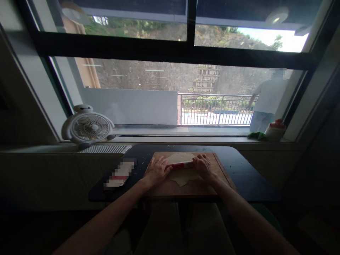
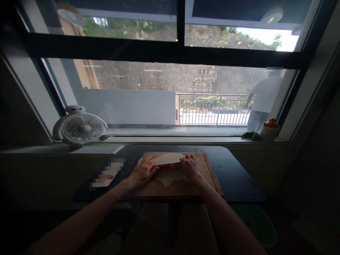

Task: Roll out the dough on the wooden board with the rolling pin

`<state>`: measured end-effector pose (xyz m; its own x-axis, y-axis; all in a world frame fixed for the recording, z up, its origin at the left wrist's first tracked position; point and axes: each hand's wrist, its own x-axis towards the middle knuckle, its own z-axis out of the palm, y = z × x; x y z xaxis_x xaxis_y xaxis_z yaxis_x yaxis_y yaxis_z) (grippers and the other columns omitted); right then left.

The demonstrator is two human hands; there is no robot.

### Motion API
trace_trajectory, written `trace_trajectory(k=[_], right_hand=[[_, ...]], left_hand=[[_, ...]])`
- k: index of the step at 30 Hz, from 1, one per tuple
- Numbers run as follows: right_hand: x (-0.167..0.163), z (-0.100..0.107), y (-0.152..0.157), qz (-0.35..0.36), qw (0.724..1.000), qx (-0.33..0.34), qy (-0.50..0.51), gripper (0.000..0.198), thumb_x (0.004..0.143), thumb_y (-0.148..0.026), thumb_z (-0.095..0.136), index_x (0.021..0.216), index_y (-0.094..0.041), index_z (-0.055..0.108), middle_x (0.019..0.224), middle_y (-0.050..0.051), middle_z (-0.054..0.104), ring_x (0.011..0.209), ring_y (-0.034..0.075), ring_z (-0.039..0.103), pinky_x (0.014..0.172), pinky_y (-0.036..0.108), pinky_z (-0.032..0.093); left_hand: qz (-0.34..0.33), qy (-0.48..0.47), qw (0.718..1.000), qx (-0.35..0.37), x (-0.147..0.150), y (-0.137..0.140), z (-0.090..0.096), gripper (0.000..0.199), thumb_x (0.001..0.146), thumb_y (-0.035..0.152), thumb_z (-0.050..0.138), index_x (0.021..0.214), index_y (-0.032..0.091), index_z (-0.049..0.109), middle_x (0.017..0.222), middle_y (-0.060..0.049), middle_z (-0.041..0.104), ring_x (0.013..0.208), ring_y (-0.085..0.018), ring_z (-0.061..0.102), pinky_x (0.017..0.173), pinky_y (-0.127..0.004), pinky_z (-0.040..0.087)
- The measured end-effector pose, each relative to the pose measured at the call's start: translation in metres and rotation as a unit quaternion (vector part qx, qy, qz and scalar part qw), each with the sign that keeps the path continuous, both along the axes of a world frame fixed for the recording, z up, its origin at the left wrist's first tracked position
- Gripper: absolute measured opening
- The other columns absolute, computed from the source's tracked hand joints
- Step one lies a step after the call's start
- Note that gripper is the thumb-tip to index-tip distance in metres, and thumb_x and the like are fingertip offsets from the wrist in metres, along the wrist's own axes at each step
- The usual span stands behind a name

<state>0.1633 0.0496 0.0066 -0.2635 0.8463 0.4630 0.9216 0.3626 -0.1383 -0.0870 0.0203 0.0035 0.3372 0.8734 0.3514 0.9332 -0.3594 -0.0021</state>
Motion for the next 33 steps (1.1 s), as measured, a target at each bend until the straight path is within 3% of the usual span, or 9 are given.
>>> trace_trajectory(k=[4,7,10,14,19,24,28,33], right_hand=[[-0.018,0.008,0.054,-0.032,0.999,-0.012,0.008,0.038,0.092,-0.032,0.034,0.083,-0.016,0.067,0.091,0.010,0.060,0.087,0.018,0.050,0.078,0.029,0.034],[-0.024,0.007,0.070,-0.045,0.999,-0.019,0.021,0.036,0.091,-0.032,0.035,0.083,-0.017,0.067,0.092,0.009,0.059,0.084,0.017,0.051,0.075,0.027,0.034],[-0.017,0.001,0.063,-0.047,0.998,-0.021,0.034,0.035,0.091,-0.030,0.035,0.081,-0.016,0.066,0.085,0.008,0.060,0.081,0.016,0.051,0.075,0.026,0.034],[0.001,-0.006,0.027,-0.039,0.998,0.000,0.052,0.029,0.091,-0.030,0.037,0.086,-0.016,0.061,0.088,0.006,0.060,0.082,0.015,0.050,0.077,0.025,0.033],[0.011,-0.013,-0.004,-0.026,0.997,0.026,0.066,0.028,0.092,-0.031,0.034,0.087,-0.017,0.058,0.095,0.005,0.060,0.088,0.014,0.050,0.080,0.023,0.032],[0.003,-0.012,0.029,-0.046,0.997,0.009,0.064,0.030,0.091,-0.029,0.036,0.081,-0.016,0.061,0.085,0.006,0.063,0.080,0.015,0.053,0.074,0.024,0.033],[-0.005,-0.002,0.063,-0.066,0.996,-0.012,0.059,0.037,0.090,-0.033,0.037,0.072,-0.015,0.064,0.074,0.008,0.065,0.068,0.015,0.054,0.065,0.026,0.032],[-0.006,-0.002,0.062,-0.070,0.996,0.006,0.058,0.038,0.091,-0.033,0.036,0.072,-0.015,0.064,0.075,0.008,0.064,0.069,0.015,0.054,0.069,0.026,0.033]], left_hand=[[0.020,0.001,1.000,-0.003,0.016,0.016,0.006,0.053,0.091,0.050,0.021,0.119,0.017,0.053,0.131,-0.010,0.050,0.129,-0.025,0.032,0.108,-0.045,0.014],[0.038,-0.008,0.999,0.002,0.025,0.020,0.008,0.052,0.091,0.047,0.022,0.118,0.015,0.054,0.130,-0.012,0.050,0.128,-0.027,0.033,0.107,-0.046,0.013],[0.028,-0.019,0.999,0.008,0.028,0.016,0.010,0.047,0.091,0.046,0.026,0.111,0.018,0.057,0.126,-0.010,0.053,0.129,-0.027,0.032,0.107,-0.047,0.013],[-0.018,-0.020,0.999,0.017,0.028,0.002,0.014,0.034,0.089,0.040,0.034,0.104,0.022,0.060,0.118,-0.005,0.059,0.129,-0.024,0.030,0.108,-0.047,0.009],[-0.058,-0.016,0.997,0.044,0.025,-0.014,0.012,0.030,0.089,0.035,0.039,0.109,0.025,0.058,0.116,-0.003,0.060,0.129,-0.022,0.029,0.108,-0.047,0.006],[-0.048,-0.016,0.999,0.008,0.026,-0.001,0.015,0.034,0.088,0.045,0.039,0.105,0.026,0.061,0.105,-0.005,0.062,0.111,-0.023,0.045,0.103,-0.044,0.018],[-0.030,-0.017,0.999,-0.004,0.033,0.018,0.019,0.039,0.086,0.052,0.038,0.103,0.027,0.063,0.100,-0.005,0.063,0.101,-0.023,0.048,0.097,-0.040,0.025],[-0.002,-0.013,1.000,0.018,0.038,0.023,0.017,0.040,0.083,0.057,0.040,0.100,0.029,0.064,0.096,-0.005,0.061,0.097,-0.024,0.047,0.092,-0.040,0.029]])
